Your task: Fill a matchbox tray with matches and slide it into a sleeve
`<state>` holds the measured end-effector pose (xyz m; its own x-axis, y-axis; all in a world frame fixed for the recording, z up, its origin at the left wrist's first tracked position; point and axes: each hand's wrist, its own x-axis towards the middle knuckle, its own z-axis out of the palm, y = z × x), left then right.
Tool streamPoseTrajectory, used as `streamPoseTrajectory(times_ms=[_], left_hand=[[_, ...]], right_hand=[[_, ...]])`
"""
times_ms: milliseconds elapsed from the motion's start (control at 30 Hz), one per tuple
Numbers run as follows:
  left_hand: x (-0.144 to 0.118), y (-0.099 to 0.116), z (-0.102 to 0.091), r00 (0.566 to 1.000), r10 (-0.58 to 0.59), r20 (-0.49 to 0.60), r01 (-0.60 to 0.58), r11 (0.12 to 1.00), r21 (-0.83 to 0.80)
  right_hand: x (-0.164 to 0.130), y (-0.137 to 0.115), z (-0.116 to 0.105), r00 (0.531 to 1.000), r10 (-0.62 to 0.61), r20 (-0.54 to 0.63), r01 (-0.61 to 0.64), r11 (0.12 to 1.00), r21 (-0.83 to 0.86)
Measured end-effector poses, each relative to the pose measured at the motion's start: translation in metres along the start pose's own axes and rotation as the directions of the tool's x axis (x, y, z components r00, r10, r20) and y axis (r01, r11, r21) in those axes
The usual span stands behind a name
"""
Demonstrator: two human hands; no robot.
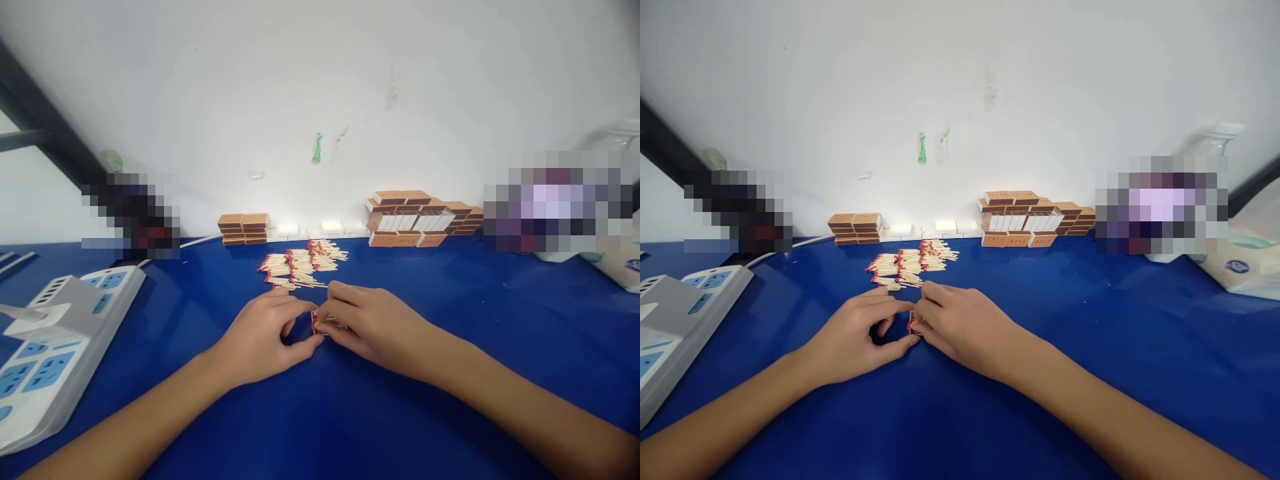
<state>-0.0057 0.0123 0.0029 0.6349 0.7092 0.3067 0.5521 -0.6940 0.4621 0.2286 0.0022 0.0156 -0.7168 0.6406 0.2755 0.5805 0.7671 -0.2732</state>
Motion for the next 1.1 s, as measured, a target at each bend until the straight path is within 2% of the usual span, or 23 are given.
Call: streamPoseTrajectory(times_ms=[167, 733, 967, 1100], left_hand=[[0.0002, -0.0014, 0.0005, 1.0, 0.004, -0.002, -0.004, 1.0, 0.004], [-0.0006, -0.0014, 0.0002, 1.0, -0.009, 0.019, 0.009, 1.0, 0.004], [-0.0015, -0.0003, 0.0005, 1.0, 0.019, 0.018, -0.019, 1.0, 0.003], [-0.0025, -0.0005, 0.0008, 0.999, 0.031, 0.01, -0.031, 1.0, 0.001]], right_hand=[[-0.0003, -0.0022, -0.0025, 1.0, -0.027, -0.008, 0.026, 0.993, -0.111], [-0.0023, 0.0007, 0.0032, 0.995, -0.094, -0.016, 0.088, 0.974, -0.209], [-0.0021, 0.0023, 0.002, 0.998, -0.065, 0.015, 0.066, 0.991, -0.121], [-0.0021, 0.0022, 0.0032, 0.998, -0.061, -0.025, 0.058, 0.993, -0.102]])
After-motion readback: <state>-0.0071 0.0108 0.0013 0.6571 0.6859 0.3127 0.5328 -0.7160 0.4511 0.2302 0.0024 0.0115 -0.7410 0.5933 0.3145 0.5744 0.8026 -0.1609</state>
